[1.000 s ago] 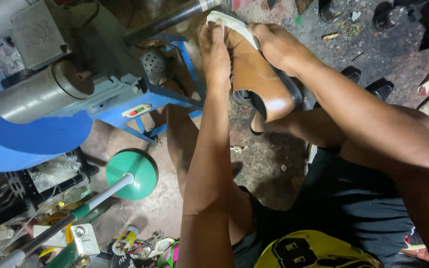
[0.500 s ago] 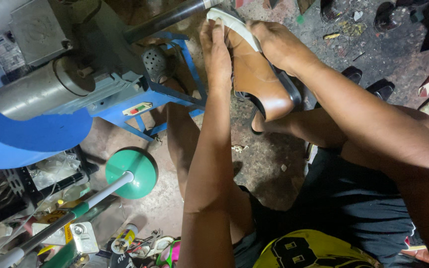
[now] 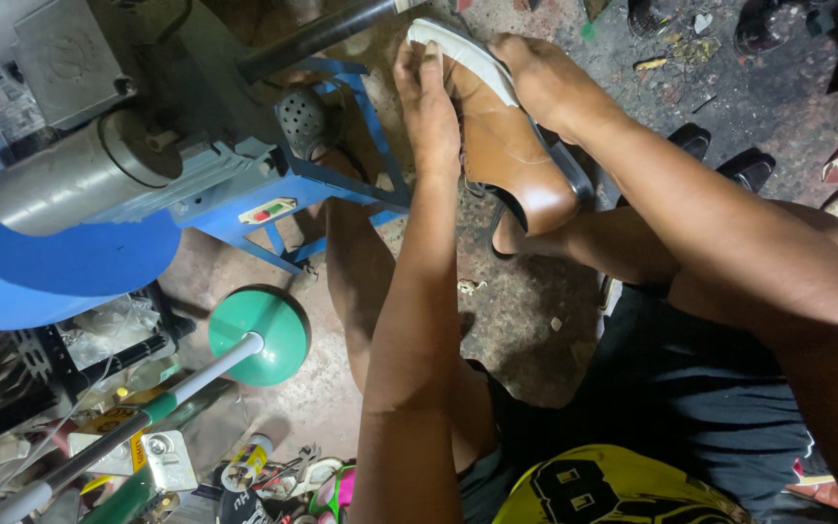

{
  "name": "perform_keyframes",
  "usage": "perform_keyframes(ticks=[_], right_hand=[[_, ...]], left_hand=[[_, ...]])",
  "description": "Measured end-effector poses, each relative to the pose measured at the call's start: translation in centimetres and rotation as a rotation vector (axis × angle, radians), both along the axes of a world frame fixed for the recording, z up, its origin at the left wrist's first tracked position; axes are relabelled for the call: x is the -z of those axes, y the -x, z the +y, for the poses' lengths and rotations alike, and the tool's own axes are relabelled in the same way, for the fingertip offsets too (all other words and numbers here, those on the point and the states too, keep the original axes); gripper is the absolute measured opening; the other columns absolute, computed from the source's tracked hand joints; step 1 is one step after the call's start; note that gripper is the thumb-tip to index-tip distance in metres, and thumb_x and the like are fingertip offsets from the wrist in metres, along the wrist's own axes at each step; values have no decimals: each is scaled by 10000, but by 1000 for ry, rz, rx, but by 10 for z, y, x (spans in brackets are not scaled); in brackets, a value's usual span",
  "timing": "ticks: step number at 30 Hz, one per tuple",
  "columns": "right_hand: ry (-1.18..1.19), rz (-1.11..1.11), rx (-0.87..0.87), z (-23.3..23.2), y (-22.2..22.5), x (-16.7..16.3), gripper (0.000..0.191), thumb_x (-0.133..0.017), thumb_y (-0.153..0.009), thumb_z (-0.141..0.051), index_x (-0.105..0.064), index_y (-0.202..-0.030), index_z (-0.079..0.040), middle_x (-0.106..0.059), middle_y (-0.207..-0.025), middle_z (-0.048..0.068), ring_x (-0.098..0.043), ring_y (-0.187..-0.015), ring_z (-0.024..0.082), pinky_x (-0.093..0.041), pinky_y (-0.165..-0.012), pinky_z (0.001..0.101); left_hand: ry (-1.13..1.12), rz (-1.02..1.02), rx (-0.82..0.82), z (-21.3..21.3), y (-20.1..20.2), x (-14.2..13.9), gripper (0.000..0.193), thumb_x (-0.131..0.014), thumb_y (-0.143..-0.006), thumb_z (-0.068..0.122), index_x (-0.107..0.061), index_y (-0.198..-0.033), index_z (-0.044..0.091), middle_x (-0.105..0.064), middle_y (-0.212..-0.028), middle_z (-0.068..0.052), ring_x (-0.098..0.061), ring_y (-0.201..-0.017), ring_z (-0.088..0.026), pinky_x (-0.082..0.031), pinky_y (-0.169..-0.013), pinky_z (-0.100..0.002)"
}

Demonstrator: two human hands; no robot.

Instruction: The person uses a hammer and chisel to work on the sole of a black shoe, then moves to a grinding machine to smooth the sole of a brown shoe. The person also uses a white cloth to wipe the shoe sole.

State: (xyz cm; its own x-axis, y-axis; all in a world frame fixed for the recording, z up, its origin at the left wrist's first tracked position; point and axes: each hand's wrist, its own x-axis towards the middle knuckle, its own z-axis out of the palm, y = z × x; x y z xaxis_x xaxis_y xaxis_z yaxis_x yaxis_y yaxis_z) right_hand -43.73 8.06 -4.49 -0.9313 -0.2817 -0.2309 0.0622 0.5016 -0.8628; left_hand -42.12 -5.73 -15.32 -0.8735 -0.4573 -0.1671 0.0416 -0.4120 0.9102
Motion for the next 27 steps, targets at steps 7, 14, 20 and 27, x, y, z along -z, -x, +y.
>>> perform_keyframes(ticks=[7,14,20,27], right_hand=[[-68,-16,-19,-4,-5,-12,447,-404,-1037,-436,-657,-1146,-84,-689,-925,176,-658,-898,289,-493,-850,405],[-137,117,-59,-1,-1,1,491,-316,-1056,-425,-623,-1141,-50,-658,-994,242,-643,-951,388,-479,-891,451],[-169,-57,-33,0,-1,1,532,-316,-1010,-461,-625,-1241,-94,-683,-1137,212,-642,-1051,333,-466,-936,430],[46,-203,-60,2,-3,-13,751,-655,-827,-506,-552,-1455,-108,-638,-1383,119,-570,-1265,262,-471,-936,380]], left_hand=[[84,81,23,4,-3,3,571,-606,-1039,341,-448,-1511,61,-563,-1430,-178,-549,-1323,-272,-443,-1128,-380],[87,84,-27,14,-5,-1,579,-645,-1025,287,-442,-1512,48,-577,-1427,-189,-542,-1325,-256,-419,-1136,-363],[36,15,9,3,-1,-5,593,-595,-1021,338,-455,-1479,-11,-594,-1389,-187,-586,-1274,-268,-448,-1099,-365],[197,41,127,-21,22,-10,620,-486,-1055,448,-538,-1455,-24,-606,-1391,-161,-610,-1271,-246,-468,-1090,-355]])
